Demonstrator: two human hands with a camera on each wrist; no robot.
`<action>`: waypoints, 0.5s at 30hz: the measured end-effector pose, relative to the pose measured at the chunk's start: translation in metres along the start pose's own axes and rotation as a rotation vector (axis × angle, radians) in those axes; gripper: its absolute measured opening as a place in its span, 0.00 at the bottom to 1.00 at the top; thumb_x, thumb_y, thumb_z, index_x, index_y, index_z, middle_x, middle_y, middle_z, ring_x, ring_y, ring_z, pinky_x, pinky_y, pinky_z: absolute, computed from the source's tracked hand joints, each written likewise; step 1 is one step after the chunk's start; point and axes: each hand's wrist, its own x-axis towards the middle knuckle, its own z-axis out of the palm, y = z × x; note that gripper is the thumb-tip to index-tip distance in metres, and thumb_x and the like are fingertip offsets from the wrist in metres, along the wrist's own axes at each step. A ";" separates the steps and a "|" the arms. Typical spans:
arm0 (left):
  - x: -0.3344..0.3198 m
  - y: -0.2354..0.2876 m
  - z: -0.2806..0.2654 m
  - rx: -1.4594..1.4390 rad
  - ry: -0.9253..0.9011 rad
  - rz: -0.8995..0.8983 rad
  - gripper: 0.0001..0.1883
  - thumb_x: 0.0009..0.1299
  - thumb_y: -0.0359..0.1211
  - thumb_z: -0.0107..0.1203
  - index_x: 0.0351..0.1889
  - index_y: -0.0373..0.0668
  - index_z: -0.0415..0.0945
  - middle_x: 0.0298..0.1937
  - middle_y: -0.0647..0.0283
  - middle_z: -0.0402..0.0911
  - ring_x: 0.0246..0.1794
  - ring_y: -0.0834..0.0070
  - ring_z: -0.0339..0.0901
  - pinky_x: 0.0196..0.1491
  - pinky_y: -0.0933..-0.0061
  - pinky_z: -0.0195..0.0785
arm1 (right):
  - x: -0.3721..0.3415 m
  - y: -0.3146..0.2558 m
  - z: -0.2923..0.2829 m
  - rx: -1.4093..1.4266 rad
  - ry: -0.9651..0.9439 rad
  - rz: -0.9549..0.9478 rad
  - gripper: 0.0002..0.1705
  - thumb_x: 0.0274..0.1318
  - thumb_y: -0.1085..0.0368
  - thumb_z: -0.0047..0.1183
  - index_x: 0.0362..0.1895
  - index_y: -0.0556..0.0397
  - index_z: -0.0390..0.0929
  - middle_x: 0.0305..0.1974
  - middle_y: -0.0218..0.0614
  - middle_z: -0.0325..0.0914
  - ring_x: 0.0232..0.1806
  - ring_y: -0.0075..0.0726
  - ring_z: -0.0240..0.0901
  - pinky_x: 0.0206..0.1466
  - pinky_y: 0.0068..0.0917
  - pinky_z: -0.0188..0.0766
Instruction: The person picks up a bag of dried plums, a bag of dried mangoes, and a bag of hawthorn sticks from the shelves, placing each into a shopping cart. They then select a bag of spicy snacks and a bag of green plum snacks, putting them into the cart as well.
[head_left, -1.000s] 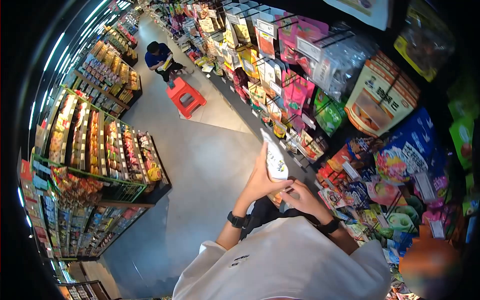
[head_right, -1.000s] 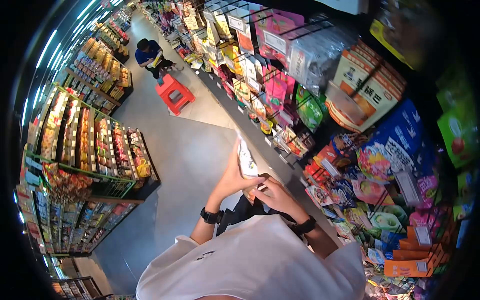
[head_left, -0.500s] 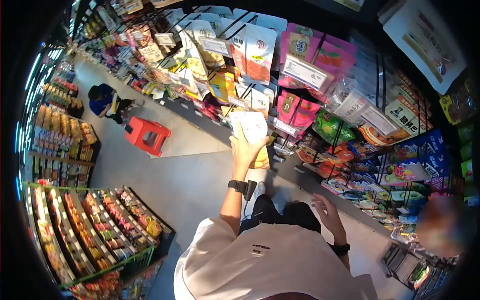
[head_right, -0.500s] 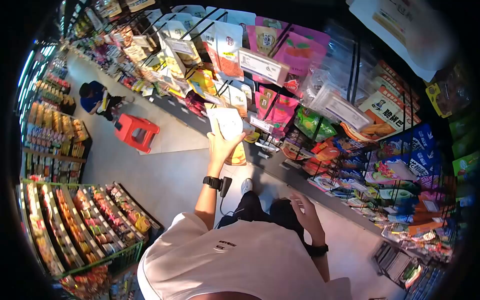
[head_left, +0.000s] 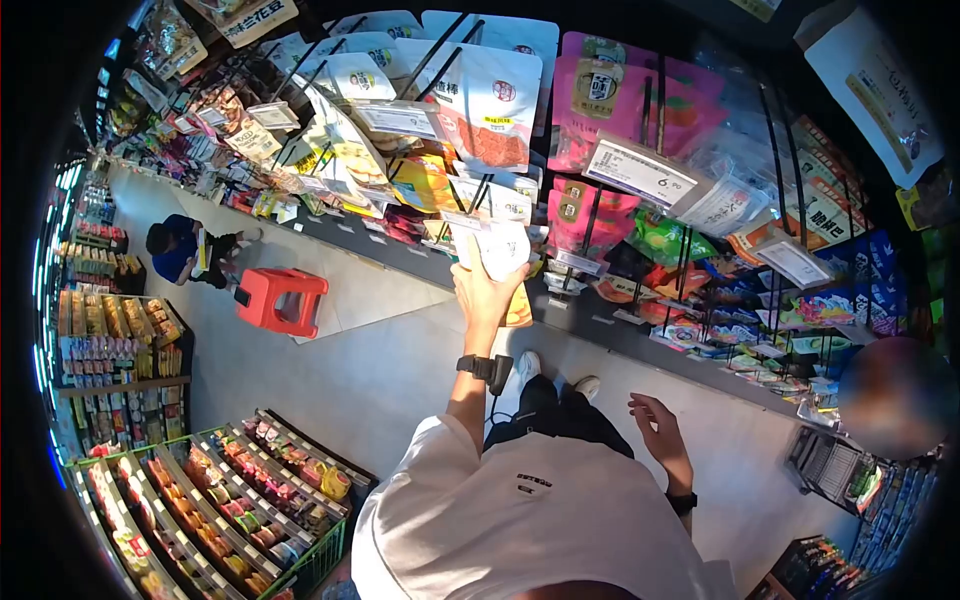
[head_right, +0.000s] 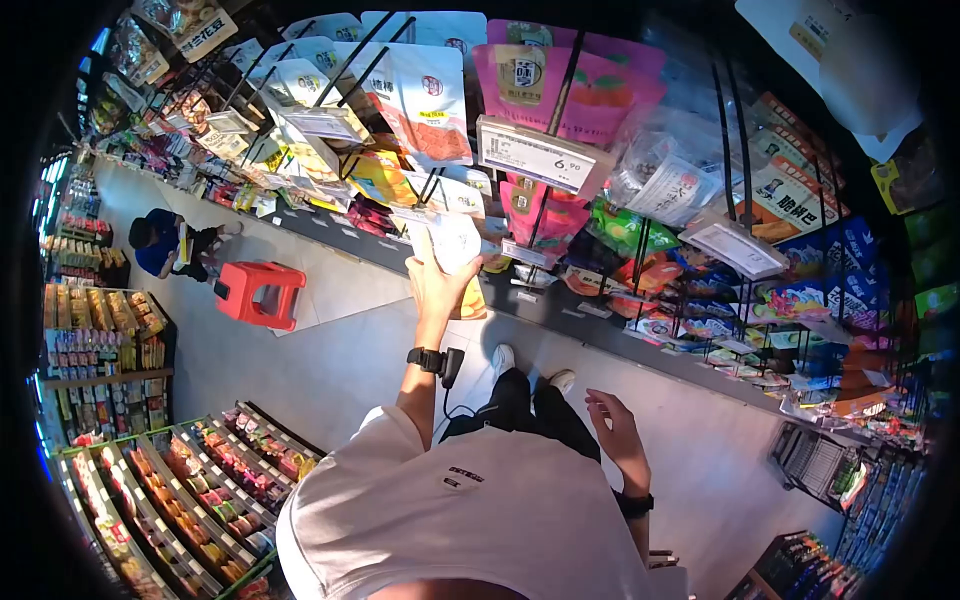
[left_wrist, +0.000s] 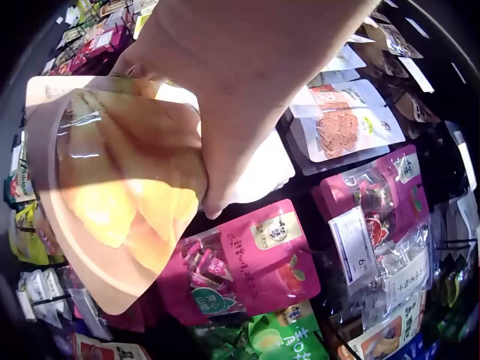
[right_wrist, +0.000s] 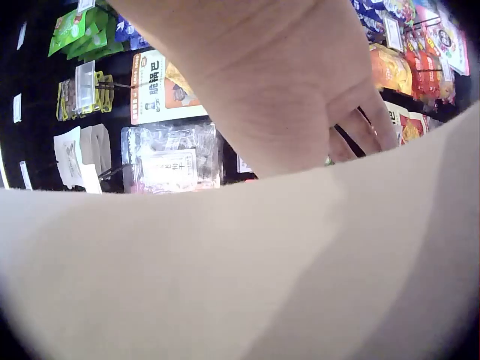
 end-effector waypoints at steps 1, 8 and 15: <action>0.003 0.001 0.000 0.010 0.027 0.003 0.67 0.48 0.61 0.76 0.82 0.49 0.49 0.51 0.40 0.68 0.52 0.43 0.71 0.54 0.51 0.69 | -0.001 -0.001 0.003 -0.002 -0.001 -0.008 0.17 0.74 0.66 0.50 0.62 0.59 0.76 0.50 0.43 0.84 0.51 0.36 0.82 0.56 0.30 0.76; 0.021 0.012 -0.004 -0.004 0.190 0.066 0.59 0.48 0.58 0.77 0.75 0.40 0.62 0.53 0.41 0.66 0.53 0.43 0.70 0.56 0.50 0.68 | -0.003 -0.014 0.016 -0.004 -0.007 -0.008 0.17 0.75 0.66 0.50 0.62 0.61 0.76 0.48 0.43 0.84 0.50 0.34 0.82 0.57 0.29 0.75; 0.024 0.003 0.000 0.038 0.254 0.124 0.53 0.48 0.57 0.76 0.70 0.44 0.69 0.53 0.42 0.67 0.54 0.46 0.66 0.55 0.50 0.63 | -0.003 -0.020 0.024 -0.010 -0.008 -0.004 0.17 0.74 0.68 0.50 0.61 0.61 0.76 0.47 0.42 0.84 0.49 0.34 0.82 0.56 0.29 0.76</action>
